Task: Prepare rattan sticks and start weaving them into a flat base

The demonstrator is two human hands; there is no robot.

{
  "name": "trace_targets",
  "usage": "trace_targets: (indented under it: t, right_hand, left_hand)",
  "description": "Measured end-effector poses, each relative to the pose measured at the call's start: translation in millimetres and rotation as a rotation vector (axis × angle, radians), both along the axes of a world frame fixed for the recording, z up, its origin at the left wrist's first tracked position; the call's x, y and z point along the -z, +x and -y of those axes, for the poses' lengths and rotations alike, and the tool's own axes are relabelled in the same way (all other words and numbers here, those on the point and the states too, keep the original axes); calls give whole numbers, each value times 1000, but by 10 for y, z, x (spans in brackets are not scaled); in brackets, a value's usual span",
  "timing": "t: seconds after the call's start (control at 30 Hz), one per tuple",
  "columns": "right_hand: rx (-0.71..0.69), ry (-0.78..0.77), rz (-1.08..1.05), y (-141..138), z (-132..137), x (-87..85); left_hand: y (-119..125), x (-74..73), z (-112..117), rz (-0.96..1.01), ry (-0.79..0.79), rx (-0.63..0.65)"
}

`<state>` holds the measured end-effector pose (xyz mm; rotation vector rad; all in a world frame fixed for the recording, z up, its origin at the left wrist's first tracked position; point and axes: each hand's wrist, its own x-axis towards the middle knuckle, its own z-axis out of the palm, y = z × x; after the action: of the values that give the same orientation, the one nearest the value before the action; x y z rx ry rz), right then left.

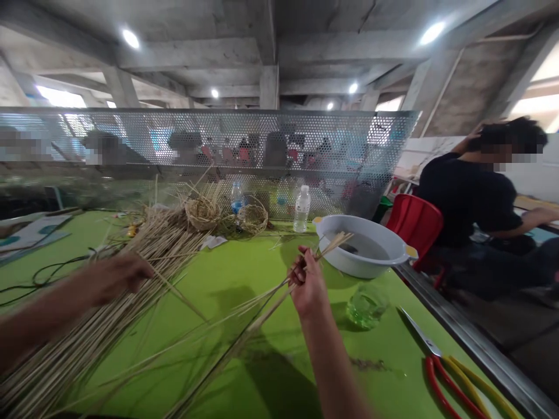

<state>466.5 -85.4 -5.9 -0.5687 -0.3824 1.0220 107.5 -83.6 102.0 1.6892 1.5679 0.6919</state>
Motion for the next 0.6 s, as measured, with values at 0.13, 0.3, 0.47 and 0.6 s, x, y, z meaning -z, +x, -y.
trace_targets:
  t: [0.13,0.3,0.47,0.6]
  right_hand:
    - [-24,7,-10,-83,25,-8]
    - [-18,2,-17,-113,10,-3]
    - [-8,-25,-57,-135,7,-8]
    - [-20,-35,-39,-165,10,-2]
  left_hand:
    - [687,556,47,81,-133,397]
    - [1307,954,93,213,-229,508]
    - [1331,957,56,376,-390,513]
    - [1231,904,52,513,-472,525]
